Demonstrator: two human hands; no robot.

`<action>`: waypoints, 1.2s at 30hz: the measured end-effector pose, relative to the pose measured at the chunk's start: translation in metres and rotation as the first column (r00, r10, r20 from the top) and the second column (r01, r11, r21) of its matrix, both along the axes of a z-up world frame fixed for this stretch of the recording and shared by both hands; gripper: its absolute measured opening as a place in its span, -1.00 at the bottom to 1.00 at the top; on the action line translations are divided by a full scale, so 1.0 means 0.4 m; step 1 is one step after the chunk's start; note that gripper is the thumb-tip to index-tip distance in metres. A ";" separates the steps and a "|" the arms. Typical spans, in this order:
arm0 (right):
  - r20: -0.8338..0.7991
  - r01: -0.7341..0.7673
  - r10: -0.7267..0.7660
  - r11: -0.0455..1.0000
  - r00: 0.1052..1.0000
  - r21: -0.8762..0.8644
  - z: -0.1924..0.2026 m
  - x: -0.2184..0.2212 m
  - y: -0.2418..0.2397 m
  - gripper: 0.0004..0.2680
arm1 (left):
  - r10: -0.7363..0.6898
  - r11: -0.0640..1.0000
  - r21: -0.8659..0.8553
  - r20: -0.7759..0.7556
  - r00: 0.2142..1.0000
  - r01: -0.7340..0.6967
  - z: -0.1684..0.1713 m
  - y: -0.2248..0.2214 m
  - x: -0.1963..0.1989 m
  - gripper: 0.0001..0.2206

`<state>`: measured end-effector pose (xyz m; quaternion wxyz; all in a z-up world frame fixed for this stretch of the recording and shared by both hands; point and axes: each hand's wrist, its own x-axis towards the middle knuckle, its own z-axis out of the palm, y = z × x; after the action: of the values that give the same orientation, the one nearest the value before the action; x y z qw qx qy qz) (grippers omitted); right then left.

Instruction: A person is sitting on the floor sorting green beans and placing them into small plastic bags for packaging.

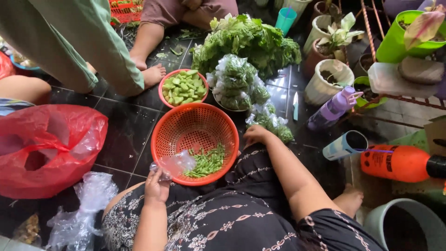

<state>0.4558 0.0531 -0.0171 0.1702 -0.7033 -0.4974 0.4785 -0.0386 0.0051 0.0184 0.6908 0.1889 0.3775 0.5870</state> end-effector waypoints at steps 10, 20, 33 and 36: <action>0.510 -0.230 0.326 0.942 0.796 -0.243 0.103 -0.080 0.002 -0.72 | -0.053 0.998 -0.020 -0.029 0.998 0.053 -0.008 0.006 -0.002 -0.91; -0.226 -0.008 0.133 0.877 0.965 0.480 0.308 -0.511 -0.213 -0.64 | -0.073 0.995 -0.069 0.012 0.997 0.073 -0.031 -0.002 0.037 -0.91; -0.346 0.142 -0.015 0.928 0.938 0.344 0.122 -0.542 -0.198 -0.95 | -0.580 0.770 -0.615 -0.563 0.589 0.170 0.069 0.110 -0.483 -0.40; -0.349 0.192 -0.041 0.892 0.936 0.410 0.087 -0.531 -0.180 -0.93 | -0.502 0.765 -0.638 -0.505 0.702 0.088 0.234 -0.093 -0.453 -0.35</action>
<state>0.2436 -0.0190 0.0177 0.4336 -0.5854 -0.5126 0.4545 -0.2199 -0.0322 0.1121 0.6276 0.2261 0.7126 0.2174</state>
